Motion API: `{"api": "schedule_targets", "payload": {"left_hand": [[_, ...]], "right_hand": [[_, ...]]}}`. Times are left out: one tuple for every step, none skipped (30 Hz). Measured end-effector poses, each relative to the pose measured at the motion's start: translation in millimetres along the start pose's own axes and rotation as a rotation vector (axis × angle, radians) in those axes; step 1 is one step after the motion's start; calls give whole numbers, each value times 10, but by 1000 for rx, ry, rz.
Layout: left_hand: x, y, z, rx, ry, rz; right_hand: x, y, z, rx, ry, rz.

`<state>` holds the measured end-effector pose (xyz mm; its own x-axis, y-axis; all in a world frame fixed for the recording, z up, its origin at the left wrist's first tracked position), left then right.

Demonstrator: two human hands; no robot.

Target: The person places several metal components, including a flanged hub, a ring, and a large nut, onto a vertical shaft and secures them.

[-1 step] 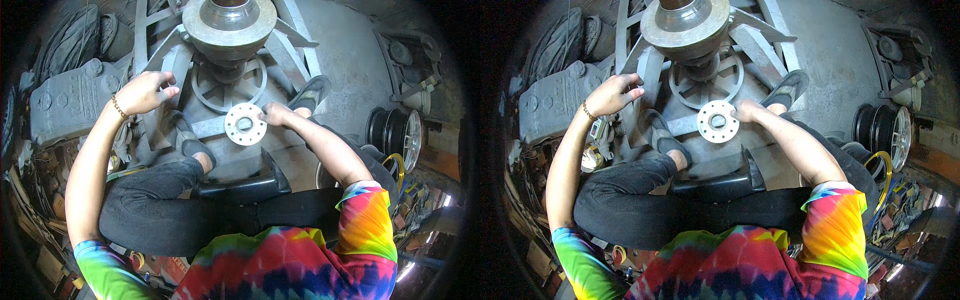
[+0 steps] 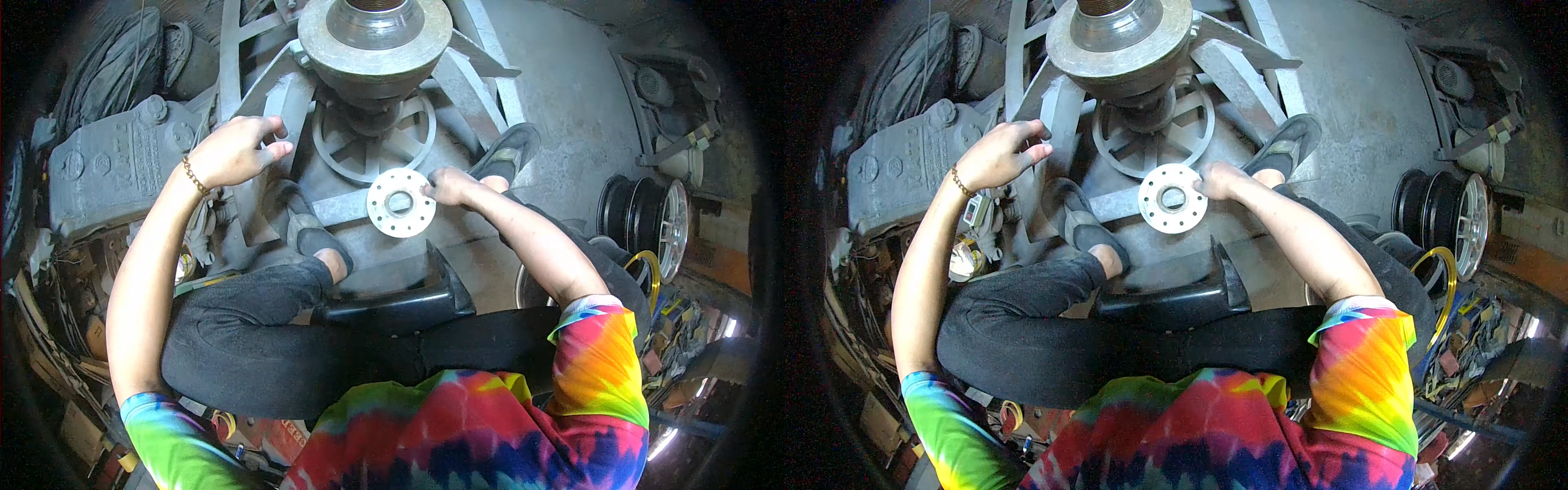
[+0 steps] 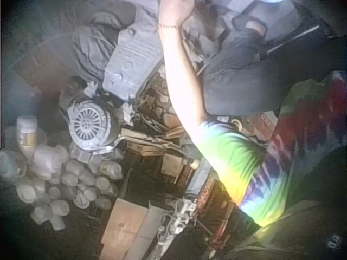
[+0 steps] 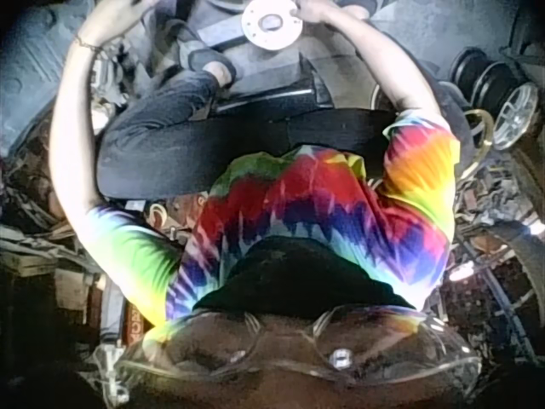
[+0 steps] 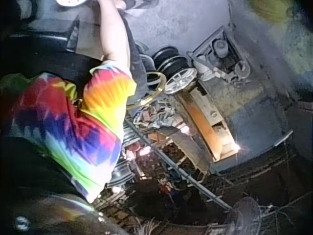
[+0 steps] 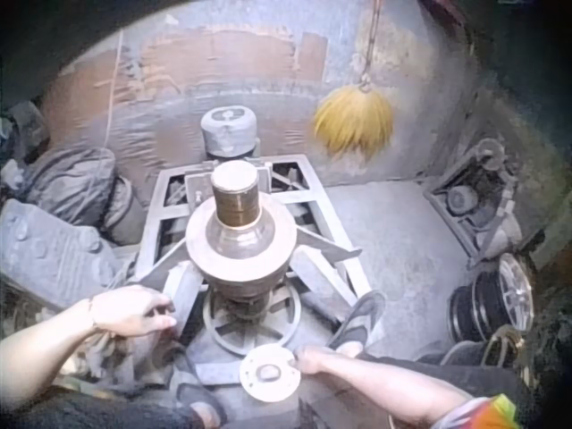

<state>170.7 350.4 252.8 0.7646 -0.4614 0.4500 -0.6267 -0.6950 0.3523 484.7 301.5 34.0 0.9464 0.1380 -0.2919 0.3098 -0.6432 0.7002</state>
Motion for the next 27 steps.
{"api": "schedule_targets", "payload": {"left_hand": [[3, -5, -2, 2, -3, 1], [6, -8, -5, 4, -6, 2], [10, -10, -7, 6, -9, 3], [14, -11, -9, 9, -5, -3], [25, -13, -10, 13, -2, -8], [29, -17, -11, 17, 2, -13], [30, -18, -12, 17, 6, -11], [29, -21, -11, 17, 11, -8], [28, -27, -10, 17, 16, -4], [27, -17, -11, 26, 19, 4], [18, -6, -7, 34, 22, 12], [12, 4, -3, 43, 24, 20], [0, 7, 5, 48, 15, 21], [-10, 11, 11, 53, 5, 21], [-13, 13, 9, 59, -5, 22], [-17, 10, 13, 52, 1, 17], [-20, 8, 17, 46, 7, 13], [-22, 8, 20, 40, 13, 8], [-12, 7, 13, 37, 14, 8], [2, 8, 3, 34, 16, 7], [7, 12, -4, 32, 17, 5], [9, 8, -9, 36, 12, 14], [7, 4, -7, 40, 8, 22], [7, 0, -8, 44, 3, 30], [1, 1, -3, 39, 7, 22], [-1, 1, 1, 35, 11, 14], [-7, 2, 6, 30, 15, 6]], "right_hand": [[3, 6, -5, 3, -9, -1], [20, -11, 16, 6, -5, -4], [37, -35, 44, 9, -1, -8], [31, -43, 44, 12, 3, -12], [35, -46, 48, 8, 10, -3], [39, -43, 56, 4, 16, 6], [38, -40, 60, 1, 22, 14], [37, -37, 58, 3, 24, 17], [37, -34, 56, 6, 26, 20], [32, -35, 54, 9, 28, 21], [26, -33, 51, 12, 27, 15], [21, -31, 49, 15, 25, 11], [21, -30, 48, 18, 23, 7], [17, -30, 48, 23, 20, 2], [13, -29, 47, 29, 18, -3], [-3, -18, 39, 33, 15, -8], [-9, -7, 31, 27, 13, -3], [-14, 5, 21, 21, 11, 1], [-15, 13, 17, 16, 9, 6], [-23, 21, 14, 17, 12, 5], [-33, 28, 10, 18, 15, 5], [-18, 25, 13, 21, 18, 7], [8, 4, 36, 21, 19, 6], [36, -25, 69, 22, 19, 5], [27, -35, 71, 21, 20, 1], [27, -40, 73, 14, 22, 3], [29, -41, 76, 8, 23, 5]]}}
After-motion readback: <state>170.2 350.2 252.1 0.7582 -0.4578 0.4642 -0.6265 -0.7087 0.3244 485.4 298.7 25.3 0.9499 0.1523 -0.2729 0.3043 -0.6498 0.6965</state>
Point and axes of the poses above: each hand's wrist, its own y-axis away from the middle knuckle, its own z-axis out of the palm, x = y × z, the point moved 5 cm from there along -y, towards the middle knuckle, and after that the axes turned 8 degrees about z, right-handed, at the moved point
